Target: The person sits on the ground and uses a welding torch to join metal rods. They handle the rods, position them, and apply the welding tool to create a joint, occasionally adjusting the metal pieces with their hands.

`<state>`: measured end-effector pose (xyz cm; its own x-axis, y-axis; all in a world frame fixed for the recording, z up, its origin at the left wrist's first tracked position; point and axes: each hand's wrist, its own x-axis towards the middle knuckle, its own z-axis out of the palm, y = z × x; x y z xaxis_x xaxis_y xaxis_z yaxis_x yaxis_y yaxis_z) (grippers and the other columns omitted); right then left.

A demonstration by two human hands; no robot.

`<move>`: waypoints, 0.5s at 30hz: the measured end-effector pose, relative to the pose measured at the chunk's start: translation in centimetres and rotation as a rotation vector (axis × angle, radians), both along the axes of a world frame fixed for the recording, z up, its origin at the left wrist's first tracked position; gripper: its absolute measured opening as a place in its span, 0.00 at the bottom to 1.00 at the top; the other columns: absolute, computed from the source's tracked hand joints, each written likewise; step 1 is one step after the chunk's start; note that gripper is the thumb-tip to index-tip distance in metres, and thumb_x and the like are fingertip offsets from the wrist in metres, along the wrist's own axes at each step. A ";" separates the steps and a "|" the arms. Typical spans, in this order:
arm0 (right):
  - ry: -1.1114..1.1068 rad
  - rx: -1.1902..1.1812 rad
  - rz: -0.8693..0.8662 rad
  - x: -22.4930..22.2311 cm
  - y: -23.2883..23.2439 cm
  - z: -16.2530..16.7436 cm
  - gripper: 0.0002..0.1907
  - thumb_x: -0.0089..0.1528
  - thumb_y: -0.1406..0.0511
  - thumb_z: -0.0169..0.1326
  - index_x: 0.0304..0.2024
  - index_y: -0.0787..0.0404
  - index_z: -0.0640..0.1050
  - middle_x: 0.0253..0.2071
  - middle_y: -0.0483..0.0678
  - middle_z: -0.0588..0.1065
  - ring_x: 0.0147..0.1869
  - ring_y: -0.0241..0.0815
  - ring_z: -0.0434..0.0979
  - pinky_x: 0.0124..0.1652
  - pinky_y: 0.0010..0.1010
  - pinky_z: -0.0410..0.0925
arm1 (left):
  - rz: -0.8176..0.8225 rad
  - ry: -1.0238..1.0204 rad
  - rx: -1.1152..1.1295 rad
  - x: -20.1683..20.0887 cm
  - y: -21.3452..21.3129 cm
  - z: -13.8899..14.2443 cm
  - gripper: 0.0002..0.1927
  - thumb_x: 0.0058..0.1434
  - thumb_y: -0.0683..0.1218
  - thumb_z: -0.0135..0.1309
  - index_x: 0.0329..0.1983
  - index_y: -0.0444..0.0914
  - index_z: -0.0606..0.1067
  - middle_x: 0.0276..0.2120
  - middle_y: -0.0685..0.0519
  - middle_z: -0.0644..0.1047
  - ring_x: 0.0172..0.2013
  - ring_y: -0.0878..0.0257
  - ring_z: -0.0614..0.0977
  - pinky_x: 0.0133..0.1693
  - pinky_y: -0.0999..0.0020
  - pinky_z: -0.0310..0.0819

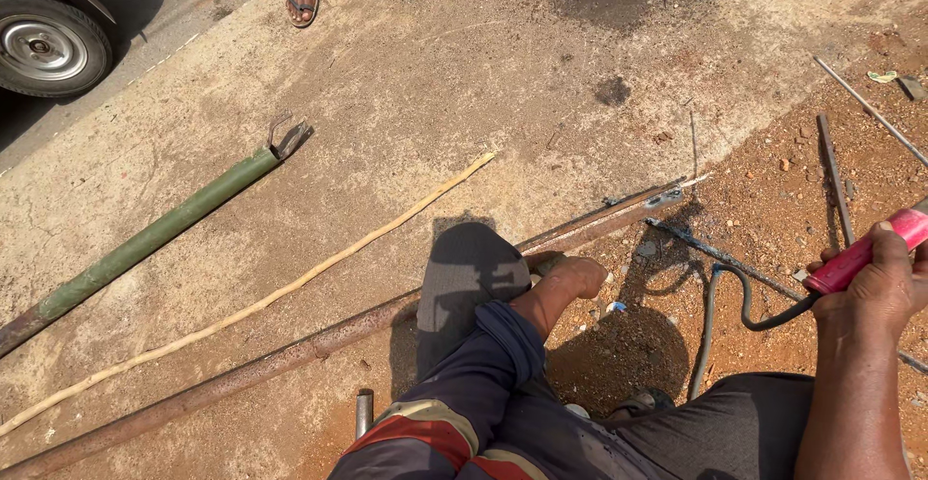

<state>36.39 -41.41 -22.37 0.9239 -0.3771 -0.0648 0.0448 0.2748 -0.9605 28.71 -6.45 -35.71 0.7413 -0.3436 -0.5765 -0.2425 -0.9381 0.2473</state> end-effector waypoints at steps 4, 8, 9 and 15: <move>0.016 0.010 0.011 -0.2 0.5 0.8 0.27 0.72 0.68 0.53 0.72 0.56 0.62 0.52 0.55 0.74 0.35 0.43 0.81 0.31 0.42 0.80 | 0.009 -0.018 0.013 0.0 -0.3 -0.2 0.06 0.56 0.41 0.56 0.31 0.33 0.82 0.31 0.46 0.79 0.32 0.55 0.82 0.34 0.53 0.79; 0.005 -0.022 0.017 -0.3 0.6 0.7 0.27 0.71 0.70 0.51 0.71 0.56 0.61 0.54 0.56 0.74 0.38 0.43 0.83 0.34 0.42 0.81 | 0.034 -0.024 0.014 0.0 -0.5 -0.5 0.05 0.57 0.39 0.56 0.31 0.36 0.83 0.31 0.47 0.79 0.32 0.56 0.82 0.34 0.55 0.79; 0.008 -0.026 0.013 -0.4 0.6 0.6 0.28 0.71 0.70 0.51 0.72 0.55 0.61 0.54 0.56 0.74 0.38 0.43 0.83 0.34 0.41 0.81 | 0.050 -0.004 0.019 0.1 -0.6 -0.6 0.05 0.57 0.39 0.56 0.30 0.36 0.83 0.31 0.48 0.79 0.32 0.57 0.82 0.33 0.56 0.79; 0.000 -0.046 0.020 -0.3 0.7 0.4 0.26 0.71 0.70 0.51 0.71 0.55 0.63 0.54 0.55 0.75 0.37 0.44 0.82 0.33 0.41 0.80 | 0.069 0.021 0.029 0.2 -0.6 -0.9 0.05 0.59 0.39 0.57 0.29 0.37 0.82 0.30 0.50 0.78 0.30 0.61 0.81 0.31 0.60 0.79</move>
